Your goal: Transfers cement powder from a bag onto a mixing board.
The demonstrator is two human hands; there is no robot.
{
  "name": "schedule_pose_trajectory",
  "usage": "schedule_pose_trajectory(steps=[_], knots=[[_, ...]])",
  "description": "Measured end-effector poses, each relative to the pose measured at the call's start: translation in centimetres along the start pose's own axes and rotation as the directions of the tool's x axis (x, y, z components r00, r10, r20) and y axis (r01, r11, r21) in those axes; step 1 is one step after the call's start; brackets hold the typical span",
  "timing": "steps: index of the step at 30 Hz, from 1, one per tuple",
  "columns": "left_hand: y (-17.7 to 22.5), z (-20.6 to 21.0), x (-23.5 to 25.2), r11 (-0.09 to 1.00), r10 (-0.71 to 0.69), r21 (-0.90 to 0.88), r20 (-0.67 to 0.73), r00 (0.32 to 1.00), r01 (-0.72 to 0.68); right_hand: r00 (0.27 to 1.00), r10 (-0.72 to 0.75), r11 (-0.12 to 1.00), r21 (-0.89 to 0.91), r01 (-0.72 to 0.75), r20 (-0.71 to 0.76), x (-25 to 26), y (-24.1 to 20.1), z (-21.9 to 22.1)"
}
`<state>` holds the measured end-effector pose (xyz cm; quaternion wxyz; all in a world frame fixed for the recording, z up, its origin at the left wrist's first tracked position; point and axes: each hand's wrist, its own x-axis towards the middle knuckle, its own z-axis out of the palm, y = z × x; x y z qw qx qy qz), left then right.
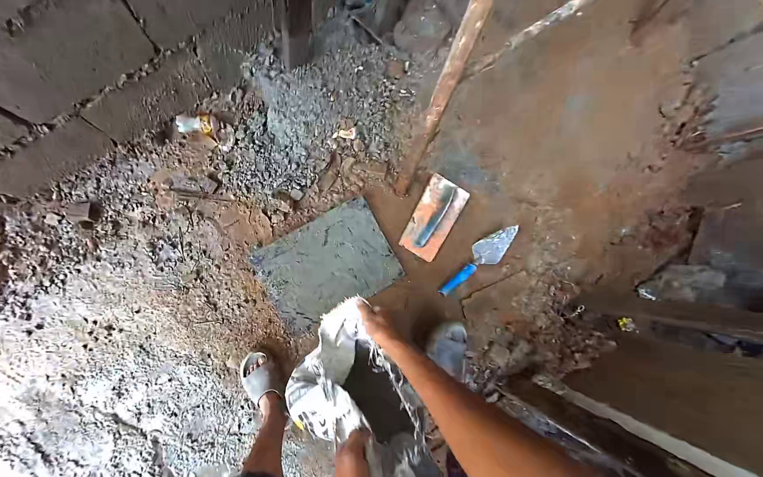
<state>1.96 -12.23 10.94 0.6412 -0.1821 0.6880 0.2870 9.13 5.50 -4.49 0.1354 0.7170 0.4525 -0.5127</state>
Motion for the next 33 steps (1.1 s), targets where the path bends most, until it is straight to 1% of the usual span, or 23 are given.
schedule_pose_trajectory(steps=[1, 3, 4, 5, 7, 10, 12, 14, 15, 16, 17, 18, 19, 20, 21, 23, 24, 25, 27, 29, 30, 32, 33], knots=[[0.9, 1.0, 2.6, 0.991, 0.019, -0.131, -0.002, 1.000, -0.019, 0.999, -0.010, 1.000, -0.010, 0.011, 0.035, 2.4, -1.0, -0.6], [5.3, 3.7, 6.4, 0.936, 0.077, -0.345, -0.015, 0.997, -0.077, 0.991, -0.070, 0.997, -0.027, 0.073, 0.113, 7.4, -3.1, -2.0], [7.5, 4.8, 8.2, 0.901, 0.114, -0.417, -0.041, 0.993, -0.121, 0.979, -0.094, 0.991, -0.075, 0.109, 0.181, 9.8, -4.2, -2.8], [9.1, 5.3, 9.8, 0.874, 0.145, -0.458, -0.074, 0.987, -0.163, 0.963, -0.104, 0.982, -0.128, 0.139, 0.249, 11.6, -4.9, -3.1], [11.0, 6.2, 13.1, 0.857, 0.182, -0.466, -0.127, 0.975, -0.221, 0.926, -0.107, 0.954, -0.224, 0.198, 0.361, 14.9, -5.2, -3.4], [11.8, 7.5, 16.6, 0.879, 0.170, -0.420, -0.169, 0.971, -0.227, 0.888, -0.125, 0.899, -0.328, 0.290, 0.443, 19.1, -5.9, -3.9], [10.7, 7.9, 17.8, 0.908, 0.119, -0.375, -0.195, 0.974, -0.186, 0.872, -0.114, 0.882, -0.356, 0.309, 0.476, 20.8, -5.2, -3.6], [9.1, 7.8, 19.2, 0.936, 0.092, -0.316, -0.209, 0.974, -0.156, 0.879, -0.106, 0.890, -0.350, 0.292, 0.464, 21.8, -3.4, -3.7], [8.3, 7.6, 19.9, 0.952, 0.087, -0.272, -0.201, 0.976, -0.141, 0.887, -0.144, 0.890, -0.335, 0.310, 0.439, 22.0, -2.2, -4.1], [7.6, 7.4, 20.6, 0.968, 0.087, -0.217, -0.183, 0.979, -0.126, 0.893, -0.215, 0.894, -0.288, 0.344, 0.396, 22.2, -0.8, -4.8], [7.1, 7.0, 21.2, 0.982, 0.088, -0.151, -0.155, 0.984, -0.112, 0.901, -0.286, 0.916, -0.184, 0.357, 0.326, 22.2, 0.8, -5.5], [6.7, 6.3, 21.7, 0.993, 0.086, -0.072, -0.125, 0.988, -0.095, 0.924, -0.315, 0.943, -0.038, 0.331, 0.218, 22.0, 2.5, -6.1], [6.5, 5.5, 22.1, 0.997, 0.083, 0.006, -0.095, 0.992, -0.083, 0.956, -0.274, 0.958, 0.118, 0.262, 0.105, 21.6, 4.3, -6.7], [6.5, 4.7, 22.5, 0.993, 0.099, 0.078, -0.079, 0.992, -0.093, 0.982, -0.188, 0.951, 0.255, 0.177, 0.019, 21.1, 6.4, -7.2], [6.8, 3.6, 23.0, 0.982, 0.137, 0.142, -0.079, 0.987, -0.125, 0.997, -0.078, 0.933, 0.352, 0.077, -0.012, 20.4, 8.4, -7.6], [7.2, 0.3, 25.1, 0.938, 0.263, 0.265, -0.130, 0.956, -0.222, 0.992, 0.114, 0.893, 0.434, -0.122, 0.045, 19.0, 13.1, -7.4], [7.3, -1.7, 26.8, 0.897, 0.332, 0.359, -0.169, 0.928, -0.256, 0.980, 0.180, 0.871, 0.450, -0.198, 0.083, 18.6, 15.4, -6.7], [7.5, -3.7, 28.7, 0.845, 0.372, 0.476, -0.192, 0.908, -0.245, 0.967, 0.223, 0.853, 0.456, -0.254, 0.120, 18.4, 17.3, -5.8], [7.7, -7.1, 32.6, 0.735, 0.392, 0.654, -0.196, 0.899, -0.178, 0.956, 0.232, 0.837, 0.464, -0.291, 0.181, 18.5, 20.0, -3.6], [7.6, -8.8, 35.3, 0.685, 0.328, 0.716, -0.139, 0.935, -0.134, 0.962, 0.160, 0.869, 0.431, -0.244, 0.222, 18.9, 21.5, -0.7], [7.5, -8.9, 36.0, 0.688, 0.249, 0.715, -0.076, 0.966, -0.121, 0.967, 0.124, 0.900, 0.386, -0.203, 0.221, 19.2, 21.7, 0.5], [6.5, -8.5, 37.8, 0.719, 0.107, 0.691, -0.006, 0.994, -0.073, 0.985, 0.088, 0.943, 0.306, -0.131, 0.151, 19.6, 21.5, 2.1], [5.2, -8.6, 39.6, 0.731, 0.097, 0.680, -0.019, 0.995, -0.058, 0.990, 0.087, 0.950, 0.289, -0.115, 0.108, 19.7, 21.6, 2.7]])
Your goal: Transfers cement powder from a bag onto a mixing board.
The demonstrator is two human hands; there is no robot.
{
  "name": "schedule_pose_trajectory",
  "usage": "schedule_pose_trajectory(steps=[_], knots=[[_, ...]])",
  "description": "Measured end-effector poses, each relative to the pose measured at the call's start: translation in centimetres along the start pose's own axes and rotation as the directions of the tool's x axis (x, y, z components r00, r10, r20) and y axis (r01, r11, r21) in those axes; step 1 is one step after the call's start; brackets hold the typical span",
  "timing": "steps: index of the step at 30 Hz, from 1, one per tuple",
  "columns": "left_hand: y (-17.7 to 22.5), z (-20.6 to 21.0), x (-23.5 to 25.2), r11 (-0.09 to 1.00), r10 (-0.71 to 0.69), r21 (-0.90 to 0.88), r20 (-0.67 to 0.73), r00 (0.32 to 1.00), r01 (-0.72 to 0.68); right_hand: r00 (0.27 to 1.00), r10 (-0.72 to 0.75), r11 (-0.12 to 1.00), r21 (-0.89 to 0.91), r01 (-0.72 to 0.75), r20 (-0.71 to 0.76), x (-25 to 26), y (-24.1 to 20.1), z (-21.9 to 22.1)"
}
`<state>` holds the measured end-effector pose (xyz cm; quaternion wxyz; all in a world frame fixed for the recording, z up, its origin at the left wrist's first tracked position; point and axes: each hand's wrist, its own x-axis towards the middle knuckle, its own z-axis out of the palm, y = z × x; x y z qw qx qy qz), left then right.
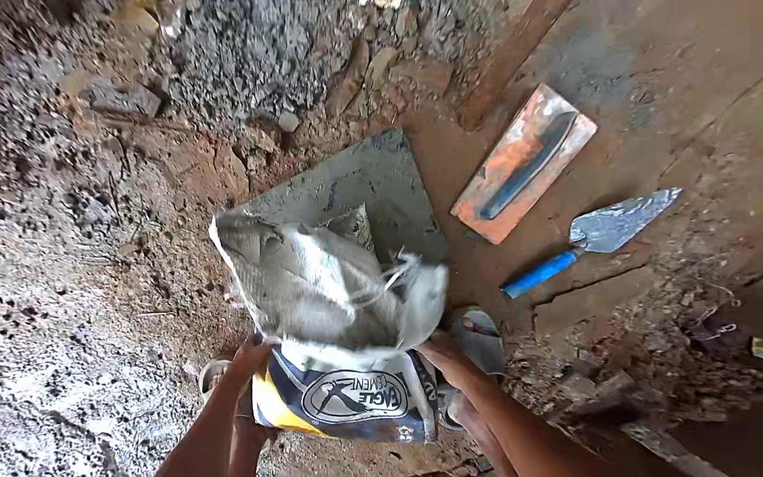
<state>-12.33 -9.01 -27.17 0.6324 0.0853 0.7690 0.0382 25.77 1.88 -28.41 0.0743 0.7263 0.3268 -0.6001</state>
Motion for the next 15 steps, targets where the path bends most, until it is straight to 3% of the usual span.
schedule_pose_trajectory(steps=[2, 5, 10, 12, 15], knots=[[-1.6, 2.0, 1.7, 0.999, -0.038, -0.020, -0.104, 0.994, 0.036, 0.996, 0.004, 0.999, -0.043, -0.008, -0.089, -0.3, 0.8, 0.9], [-1.8, 2.6, -0.3, 0.996, -0.084, -0.012, -0.216, 0.973, 0.083, 0.986, 0.038, 0.995, -0.082, -0.052, -0.162, -1.9, 1.0, 2.7], [-3.4, 4.4, -5.6, 0.988, -0.020, -0.152, -0.197, 0.980, -0.010, 0.992, -0.016, 0.983, 0.179, 0.038, -0.124, -6.6, 1.3, 2.7], [-4.4, 4.6, -5.3, 0.980, -0.024, -0.196, -0.198, 0.980, -0.016, 0.993, 0.024, 0.964, 0.265, 0.007, -0.112, -7.5, 1.9, 2.7], [-4.6, 3.7, -3.4, 0.991, -0.041, -0.130, -0.159, 0.986, 0.020, 0.993, 0.055, 0.973, 0.229, -0.030, -0.102, -6.7, 1.6, 2.1]])
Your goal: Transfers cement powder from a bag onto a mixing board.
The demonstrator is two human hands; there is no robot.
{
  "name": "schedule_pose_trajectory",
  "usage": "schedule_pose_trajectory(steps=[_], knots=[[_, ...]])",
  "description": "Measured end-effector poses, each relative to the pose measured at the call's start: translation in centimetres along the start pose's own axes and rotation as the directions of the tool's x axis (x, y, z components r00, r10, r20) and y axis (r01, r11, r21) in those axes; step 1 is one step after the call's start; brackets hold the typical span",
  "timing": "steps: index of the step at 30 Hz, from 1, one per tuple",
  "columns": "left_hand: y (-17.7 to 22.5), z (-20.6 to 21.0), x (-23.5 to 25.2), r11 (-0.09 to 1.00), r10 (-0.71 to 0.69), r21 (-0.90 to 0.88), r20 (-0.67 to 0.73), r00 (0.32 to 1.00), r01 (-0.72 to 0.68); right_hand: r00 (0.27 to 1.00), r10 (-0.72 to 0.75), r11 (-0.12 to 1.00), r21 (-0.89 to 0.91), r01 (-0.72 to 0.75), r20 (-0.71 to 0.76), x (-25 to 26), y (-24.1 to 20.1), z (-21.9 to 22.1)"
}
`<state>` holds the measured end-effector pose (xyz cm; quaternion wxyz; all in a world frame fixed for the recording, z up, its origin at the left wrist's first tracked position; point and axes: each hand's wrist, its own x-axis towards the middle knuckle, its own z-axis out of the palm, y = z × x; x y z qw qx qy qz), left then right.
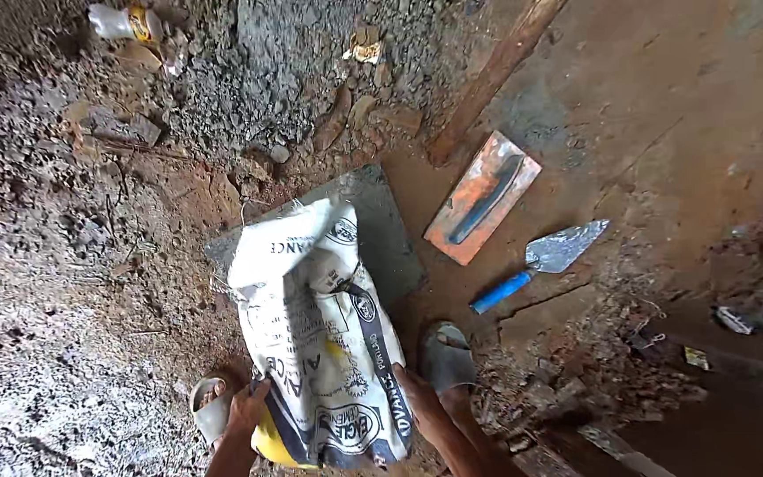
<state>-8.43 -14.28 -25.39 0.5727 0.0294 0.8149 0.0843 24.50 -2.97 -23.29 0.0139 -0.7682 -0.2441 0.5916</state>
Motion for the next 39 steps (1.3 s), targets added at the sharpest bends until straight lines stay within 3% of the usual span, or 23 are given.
schedule_pose_trajectory(steps=[4, 7, 10, 13, 16, 20, 26, 29, 32, 36, 39], knots=[[0.8, -1.1, 1.9, 1.000, -0.008, 0.006, 0.050, 0.999, 0.007, 0.996, -0.031, 0.996, -0.086, 0.038, 0.082, 1.6, -0.8, -0.8], [1.0, -0.7, 2.4, 0.999, -0.008, -0.032, 0.067, 0.998, 0.010, 0.996, 0.038, 0.984, -0.177, -0.022, 0.086, 2.2, -2.1, -0.4], [1.1, -0.4, 2.8, 0.995, 0.019, -0.099, 0.097, 0.995, -0.009, 1.000, -0.030, 0.970, -0.243, 0.031, 0.007, 4.0, -3.0, 2.2], [0.1, 0.1, 3.4, 0.993, -0.035, -0.102, 0.155, 0.987, 0.051, 0.996, -0.001, 0.921, -0.389, -0.035, -0.092, 5.6, -3.1, 3.6], [-1.3, 0.4, 3.3, 0.993, -0.047, -0.098, 0.186, 0.981, 0.066, 0.996, -0.013, 0.967, -0.253, -0.011, -0.092, 5.8, -2.0, 3.2], [-2.5, -0.2, 2.4, 0.999, -0.030, -0.018, 0.168, 0.985, 0.034, 1.000, -0.017, 1.000, -0.001, 0.017, -0.019, 1.9, -1.8, 2.1], [-3.5, -0.5, 0.7, 0.991, 0.006, -0.132, 0.159, 0.987, 0.015, 0.988, 0.149, 0.940, 0.302, -0.157, 0.050, -4.3, 1.0, 1.8], [-2.8, -1.3, 1.8, 0.995, 0.040, -0.100, 0.271, 0.962, -0.013, 0.989, 0.132, 0.962, 0.231, -0.146, 0.073, -1.7, 0.2, 0.8], [-1.6, -1.3, 3.4, 0.999, 0.039, -0.005, 0.336, 0.941, -0.040, 0.993, 0.050, 0.998, 0.045, -0.054, 0.103, 2.0, -1.7, 0.2], [-0.3, 0.4, 4.7, 0.999, -0.011, 0.031, 0.186, 0.982, 0.006, 0.997, 0.045, 0.987, -0.158, -0.035, 0.058, 4.4, -2.6, 2.0], [-0.6, 0.4, 3.7, 1.000, -0.013, 0.010, 0.126, 0.992, 0.011, 0.996, 0.083, 0.983, -0.166, -0.079, 0.021, 3.5, -1.6, 3.7]])
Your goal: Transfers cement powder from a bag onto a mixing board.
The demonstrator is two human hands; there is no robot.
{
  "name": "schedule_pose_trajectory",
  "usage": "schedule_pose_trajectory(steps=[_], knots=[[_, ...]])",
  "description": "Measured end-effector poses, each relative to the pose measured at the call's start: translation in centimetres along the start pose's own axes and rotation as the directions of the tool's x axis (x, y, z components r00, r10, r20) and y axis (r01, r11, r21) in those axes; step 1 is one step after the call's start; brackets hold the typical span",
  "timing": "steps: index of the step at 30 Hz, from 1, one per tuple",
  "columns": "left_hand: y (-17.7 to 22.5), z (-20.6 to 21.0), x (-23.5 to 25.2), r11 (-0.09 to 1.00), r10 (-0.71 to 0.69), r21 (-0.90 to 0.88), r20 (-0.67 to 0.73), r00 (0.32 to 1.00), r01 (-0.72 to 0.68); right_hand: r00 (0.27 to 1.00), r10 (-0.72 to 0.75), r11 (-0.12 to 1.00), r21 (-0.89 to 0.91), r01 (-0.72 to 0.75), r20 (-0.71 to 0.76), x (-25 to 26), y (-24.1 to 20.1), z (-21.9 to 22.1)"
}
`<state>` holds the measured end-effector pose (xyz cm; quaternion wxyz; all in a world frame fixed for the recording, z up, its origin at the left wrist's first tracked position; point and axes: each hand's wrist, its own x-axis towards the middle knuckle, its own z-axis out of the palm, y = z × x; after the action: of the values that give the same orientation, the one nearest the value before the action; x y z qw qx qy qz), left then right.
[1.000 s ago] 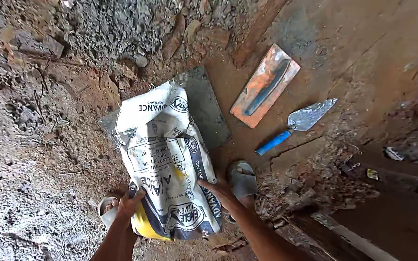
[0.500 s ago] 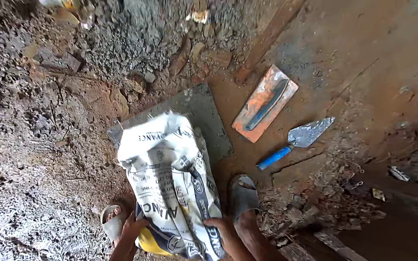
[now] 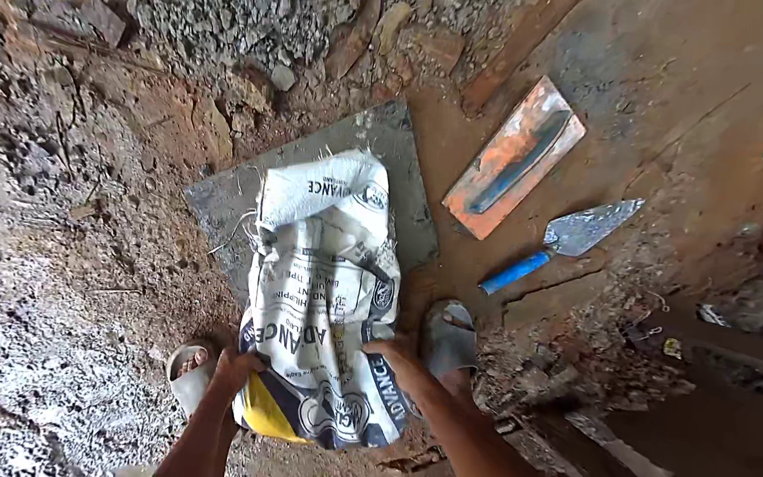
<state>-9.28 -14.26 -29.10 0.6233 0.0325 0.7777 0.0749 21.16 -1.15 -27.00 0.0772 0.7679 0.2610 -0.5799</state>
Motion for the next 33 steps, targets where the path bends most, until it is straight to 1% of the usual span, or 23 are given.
schedule_pose_trajectory(steps=[2, 5, 8, 10, 12, 14, 17, 19, 21, 22, 23, 24, 25, 26, 28, 30, 31, 33], knots=[[0.7, 0.0, -1.8, 1.000, 0.014, 0.008, -0.001, 1.000, -0.014, 1.000, 0.012, 0.998, 0.057, -0.013, 0.025, -1.9, 0.2, -0.1], [0.7, 0.6, -4.6, 0.998, 0.053, -0.025, -0.004, 0.999, -0.053, 0.998, 0.016, 0.989, 0.146, -0.025, 0.058, -5.6, 0.4, -1.7], [-0.3, 0.7, -6.5, 0.968, 0.150, -0.202, -0.010, 0.989, -0.149, 0.997, 0.058, 0.960, 0.272, -0.072, 0.057, -8.6, 0.8, -2.9], [-0.8, 0.6, -6.8, 0.947, 0.158, -0.285, 0.005, 0.987, -0.150, 0.994, 0.087, 0.943, 0.315, -0.105, 0.068, -9.4, 1.3, -3.0], [-1.0, 0.3, -6.0, 0.943, 0.124, -0.314, 0.033, 0.992, -0.107, 0.993, 0.085, 0.946, 0.306, -0.104, 0.076, -9.0, 1.5, -2.6], [-0.9, -0.4, -4.6, 0.955, 0.090, -0.288, 0.054, 0.994, -0.071, 0.992, 0.095, 0.959, 0.261, -0.114, 0.084, -8.3, 0.6, -2.1], [0.8, -2.3, -3.0, 0.972, 0.034, -0.235, 0.083, 0.996, -0.014, 0.993, 0.051, 0.976, 0.204, -0.073, 0.109, -7.5, 0.1, -2.2], [2.7, -3.6, -1.6, 0.977, 0.022, -0.214, 0.093, 0.995, -0.001, 0.988, 0.030, 0.964, 0.256, -0.069, 0.155, -6.6, -0.4, -2.7], [4.2, -4.1, 0.3, 0.986, 0.056, -0.161, 0.107, 0.993, -0.038, 0.972, 0.073, 0.932, 0.330, -0.147, 0.225, -5.1, -1.1, -3.6], [4.9, -4.0, 1.3, 0.987, 0.094, -0.141, 0.125, 0.988, -0.076, 0.971, 0.092, 0.918, 0.359, -0.168, 0.221, -4.0, -1.6, -3.9], [5.7, -3.8, 2.1, 0.986, 0.107, -0.141, 0.138, 0.985, -0.087, 0.978, 0.101, 0.918, 0.362, -0.161, 0.181, -2.9, -2.1, -4.0], [6.6, -3.4, 2.6, 0.988, 0.085, -0.142, 0.139, 0.987, -0.065, 0.988, 0.100, 0.930, 0.341, -0.135, 0.118, -1.8, -2.7, -4.1], [7.3, -2.9, 2.9, 0.990, 0.046, -0.141, 0.112, 0.993, -0.030, 0.995, 0.088, 0.947, 0.307, -0.101, 0.054, -0.4, -3.1, -3.9], [7.9, -2.2, 3.1, 0.991, -0.003, -0.130, 0.059, 0.998, 0.010, 0.996, 0.080, 0.962, 0.259, -0.084, 0.025, 0.8, -3.6, -3.6], [8.6, -1.2, 2.8, 0.993, -0.055, -0.108, -0.032, 0.998, 0.051, 0.997, 0.076, 0.984, 0.160, -0.080, 0.029, 2.0, -4.5, -2.4], [9.1, -0.5, 1.4, 0.991, -0.048, -0.125, -0.039, 0.998, 0.043, 0.998, 0.021, 0.998, 0.053, -0.024, 0.054, 1.5, -5.3, -1.0], [9.2, -0.2, 0.4, 0.987, -0.038, -0.158, -0.030, 0.999, 0.033, 0.997, -0.006, 0.999, 0.045, 0.003, 0.072, 0.7, -5.8, -0.5], [9.1, 0.3, -1.4, 0.963, -0.022, -0.268, -0.029, 0.999, 0.014, 0.994, -0.035, 0.996, 0.089, 0.026, 0.100, -0.7, -6.4, -0.4]])
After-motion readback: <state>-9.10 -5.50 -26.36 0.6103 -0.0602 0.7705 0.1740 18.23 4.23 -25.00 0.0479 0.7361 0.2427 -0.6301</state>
